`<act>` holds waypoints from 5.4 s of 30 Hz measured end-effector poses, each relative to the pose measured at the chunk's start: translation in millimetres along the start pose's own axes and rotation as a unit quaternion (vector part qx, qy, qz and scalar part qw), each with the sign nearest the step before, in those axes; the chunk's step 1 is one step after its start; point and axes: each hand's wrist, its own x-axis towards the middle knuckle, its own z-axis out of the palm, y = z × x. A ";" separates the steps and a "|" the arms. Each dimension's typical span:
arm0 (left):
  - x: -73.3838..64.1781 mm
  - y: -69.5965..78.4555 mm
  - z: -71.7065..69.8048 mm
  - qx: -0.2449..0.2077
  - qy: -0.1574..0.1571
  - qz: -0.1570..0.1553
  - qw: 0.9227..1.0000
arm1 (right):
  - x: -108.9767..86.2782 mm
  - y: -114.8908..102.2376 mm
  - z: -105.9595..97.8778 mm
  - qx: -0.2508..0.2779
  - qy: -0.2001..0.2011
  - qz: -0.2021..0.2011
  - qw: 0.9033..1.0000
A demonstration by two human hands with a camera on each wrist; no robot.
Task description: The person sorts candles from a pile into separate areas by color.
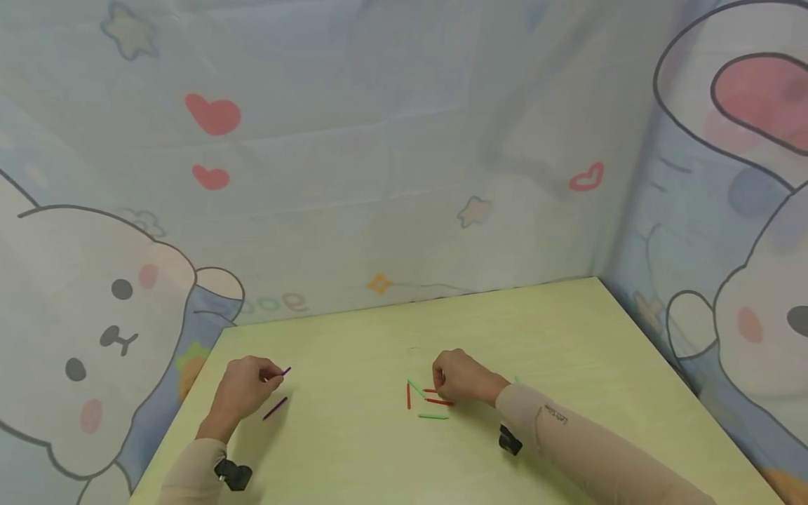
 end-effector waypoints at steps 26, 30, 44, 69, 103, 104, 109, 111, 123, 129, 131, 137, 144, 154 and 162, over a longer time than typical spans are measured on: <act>-12.9 -50.6 22.5 0.031 -0.033 -0.099 0.994 | -0.9 -0.2 0.6 0.001 -0.003 -0.010 1.000; -12.9 -51.5 23.9 0.032 -0.034 -0.097 0.994 | 0.2 1.1 0.4 -0.007 -0.004 0.000 1.000; -12.4 -51.3 25.1 0.039 -0.031 -0.094 0.994 | 0.7 3.3 -0.3 0.018 -0.003 0.011 1.000; 2.0 130.6 97.3 -0.065 -0.033 0.074 0.995 | 1.1 3.4 0.6 0.015 0.001 0.005 1.000; -6.6 125.5 136.4 -0.087 -0.080 0.039 0.992 | 21.2 -2.5 -19.2 -0.050 0.019 -0.049 0.997; -4.2 118.1 144.1 -0.088 -0.081 0.048 0.992 | 24.1 -5.0 -23.2 -0.055 0.024 -0.051 0.997; 1.8 91.1 170.2 -0.072 -0.091 0.081 0.990 | 45.5 -9.2 -34.7 -0.054 0.035 -0.055 0.996; -3.1 95.8 162.5 -0.070 -0.098 0.082 0.989 | 54.6 -9.7 -36.5 -0.057 0.038 -0.057 0.996; -31.6 142.6 121.8 -0.074 -0.108 0.148 0.980 | 93.5 -2.9 -41.3 -0.094 0.055 -0.052 0.993; -33.4 151.3 115.8 -0.055 -0.104 0.139 0.983 | 110.6 -2.0 -36.7 -0.078 0.044 -0.029 0.996; -35.4 156.7 111.0 -0.058 -0.112 0.123 0.984 | 118.1 2.6 -32.5 -0.070 0.041 -0.031 0.996; -23.0 120.6 161.4 -0.060 -0.105 0.122 0.985 | 151.7 44.3 -5.8 -0.085 0.049 -0.038 0.994; -17.9 118.0 167.6 -0.011 -0.088 0.152 0.984 | 143.7 18.5 -7.1 -0.109 0.028 0.045 0.993; -34.1 166.1 105.6 0.011 -0.071 0.170 0.983 | 149.2 41.0 -4.4 -0.108 0.018 0.041 0.993; -33.7 174.0 103.1 0.030 -0.100 0.131 0.986 | 129.9 9.6 -15.0 -0.116 0.023 0.064 0.991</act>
